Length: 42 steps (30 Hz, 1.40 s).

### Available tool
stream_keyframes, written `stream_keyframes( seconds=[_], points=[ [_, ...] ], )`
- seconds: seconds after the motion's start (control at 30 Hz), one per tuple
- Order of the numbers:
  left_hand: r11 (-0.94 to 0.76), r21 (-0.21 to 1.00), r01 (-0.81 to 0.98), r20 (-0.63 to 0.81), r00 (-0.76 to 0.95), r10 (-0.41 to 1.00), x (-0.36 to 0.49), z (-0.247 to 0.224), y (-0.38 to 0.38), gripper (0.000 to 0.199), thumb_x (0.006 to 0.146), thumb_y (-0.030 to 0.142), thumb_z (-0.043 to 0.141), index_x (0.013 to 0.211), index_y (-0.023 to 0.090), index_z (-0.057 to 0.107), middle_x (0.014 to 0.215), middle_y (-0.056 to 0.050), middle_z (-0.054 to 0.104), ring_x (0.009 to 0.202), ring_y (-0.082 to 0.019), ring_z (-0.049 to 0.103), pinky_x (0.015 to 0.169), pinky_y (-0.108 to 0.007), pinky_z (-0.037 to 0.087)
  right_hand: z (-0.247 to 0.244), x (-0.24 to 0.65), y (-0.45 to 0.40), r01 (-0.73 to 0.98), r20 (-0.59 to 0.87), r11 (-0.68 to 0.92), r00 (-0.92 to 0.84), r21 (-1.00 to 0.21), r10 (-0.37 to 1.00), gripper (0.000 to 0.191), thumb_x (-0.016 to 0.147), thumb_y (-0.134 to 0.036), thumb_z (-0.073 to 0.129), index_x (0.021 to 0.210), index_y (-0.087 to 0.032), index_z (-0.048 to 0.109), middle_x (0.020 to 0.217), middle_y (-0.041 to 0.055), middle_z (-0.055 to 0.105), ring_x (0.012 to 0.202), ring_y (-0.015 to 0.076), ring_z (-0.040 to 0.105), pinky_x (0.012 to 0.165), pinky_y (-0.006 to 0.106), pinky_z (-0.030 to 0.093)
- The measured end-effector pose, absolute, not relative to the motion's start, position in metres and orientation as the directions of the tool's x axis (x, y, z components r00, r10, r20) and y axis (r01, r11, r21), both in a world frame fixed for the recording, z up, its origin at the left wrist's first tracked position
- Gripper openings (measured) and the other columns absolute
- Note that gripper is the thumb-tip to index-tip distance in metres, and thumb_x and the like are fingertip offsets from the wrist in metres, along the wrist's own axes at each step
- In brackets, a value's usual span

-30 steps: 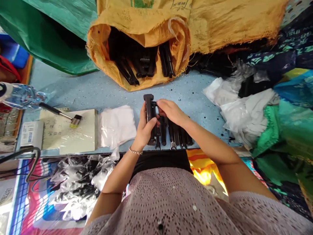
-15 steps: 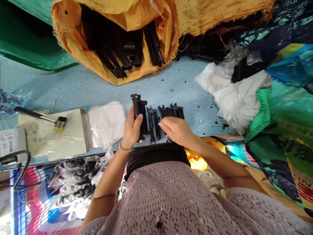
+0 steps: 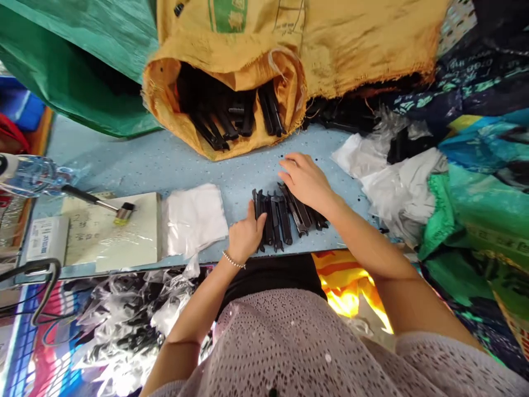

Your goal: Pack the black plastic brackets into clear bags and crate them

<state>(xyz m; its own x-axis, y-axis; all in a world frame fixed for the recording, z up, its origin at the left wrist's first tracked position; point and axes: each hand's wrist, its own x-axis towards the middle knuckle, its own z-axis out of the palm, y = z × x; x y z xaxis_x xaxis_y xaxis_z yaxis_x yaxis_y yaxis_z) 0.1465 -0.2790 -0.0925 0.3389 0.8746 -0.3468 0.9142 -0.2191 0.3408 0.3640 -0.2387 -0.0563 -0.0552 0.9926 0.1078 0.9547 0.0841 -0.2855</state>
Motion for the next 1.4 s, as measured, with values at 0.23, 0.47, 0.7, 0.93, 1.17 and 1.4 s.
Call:
stream_keyframes(
  seconds=[0.23,0.47,0.7,0.93,1.17,1.4],
  points=[
    [-0.116,0.546,0.829,-0.312,0.330,0.891,0.120,-0.100,-0.286,0.054,0.106,0.047,0.041,0.150,0.016,0.051,0.085,-0.012,0.076,0.079,-0.028,0.076,0.074,-0.036,0.054,-0.054,0.360,-0.067,0.886,0.001,-0.319,0.339,-0.337,0.941,0.068,0.100,-0.034,0.056,0.155,-0.001,0.033,0.139,0.0348,0.054,0.124,0.0447,0.058,0.099,0.062,0.045],
    [0.175,0.977,0.123,-0.203,0.267,0.942,0.119,-0.097,-0.257,0.060,0.097,0.050,0.059,0.149,0.023,0.047,0.111,-0.010,0.070,0.083,-0.016,0.067,0.078,-0.031,0.055,-0.040,0.338,-0.198,0.900,0.225,0.007,0.101,-0.435,0.969,0.050,0.106,-0.040,0.044,0.150,-0.018,0.045,0.119,0.0193,0.070,0.098,0.0346,0.069,0.084,0.050,0.054],
    [0.356,0.855,-0.377,-0.314,0.168,0.934,0.143,-0.075,-0.245,0.053,0.079,0.027,0.074,0.129,0.027,0.056,0.106,0.000,0.065,0.092,-0.015,0.064,0.078,-0.024,0.054,-0.030,0.305,-0.301,0.614,0.223,0.380,-0.319,-0.692,0.921,0.062,0.101,-0.058,0.052,0.146,-0.016,0.051,0.105,0.0132,0.072,0.096,0.0276,0.067,0.085,0.043,0.055],
    [0.549,0.674,-0.494,-0.284,0.512,0.811,0.119,-0.061,-0.254,0.048,0.079,0.048,0.075,0.117,0.023,0.059,0.086,-0.002,0.068,0.063,-0.014,0.061,0.061,-0.030,0.052,-0.031,0.314,-0.266,0.505,0.173,0.245,-0.185,-0.828,0.967,0.032,0.108,-0.044,0.041,0.123,-0.021,0.058,0.106,0.0079,0.070,0.094,0.0214,0.068,0.085,0.035,0.051],
    [0.580,0.763,-0.284,-0.377,0.533,0.757,0.129,-0.051,-0.262,0.064,0.078,0.074,0.069,0.109,0.018,0.062,0.071,-0.002,0.063,0.054,-0.014,0.058,0.051,-0.028,0.047,-0.038,0.307,-0.248,0.762,0.137,0.241,-0.199,-0.601,0.970,0.025,0.108,-0.040,0.041,0.113,-0.021,0.058,0.104,0.0103,0.069,0.100,0.0256,0.066,0.083,0.036,0.049],
    [0.485,0.822,-0.298,-0.405,0.293,0.866,0.132,-0.052,-0.252,0.043,0.080,0.055,0.073,0.096,0.017,0.062,0.076,-0.003,0.065,0.062,-0.014,0.064,0.056,-0.026,0.051,-0.050,0.299,-0.276,0.715,0.020,0.151,-0.189,-0.683,0.982,0.044,0.108,-0.054,0.036,0.103,-0.021,0.064,0.083,0.0047,0.066,0.076,0.0186,0.061,0.071,0.033,0.046]
  ],
)
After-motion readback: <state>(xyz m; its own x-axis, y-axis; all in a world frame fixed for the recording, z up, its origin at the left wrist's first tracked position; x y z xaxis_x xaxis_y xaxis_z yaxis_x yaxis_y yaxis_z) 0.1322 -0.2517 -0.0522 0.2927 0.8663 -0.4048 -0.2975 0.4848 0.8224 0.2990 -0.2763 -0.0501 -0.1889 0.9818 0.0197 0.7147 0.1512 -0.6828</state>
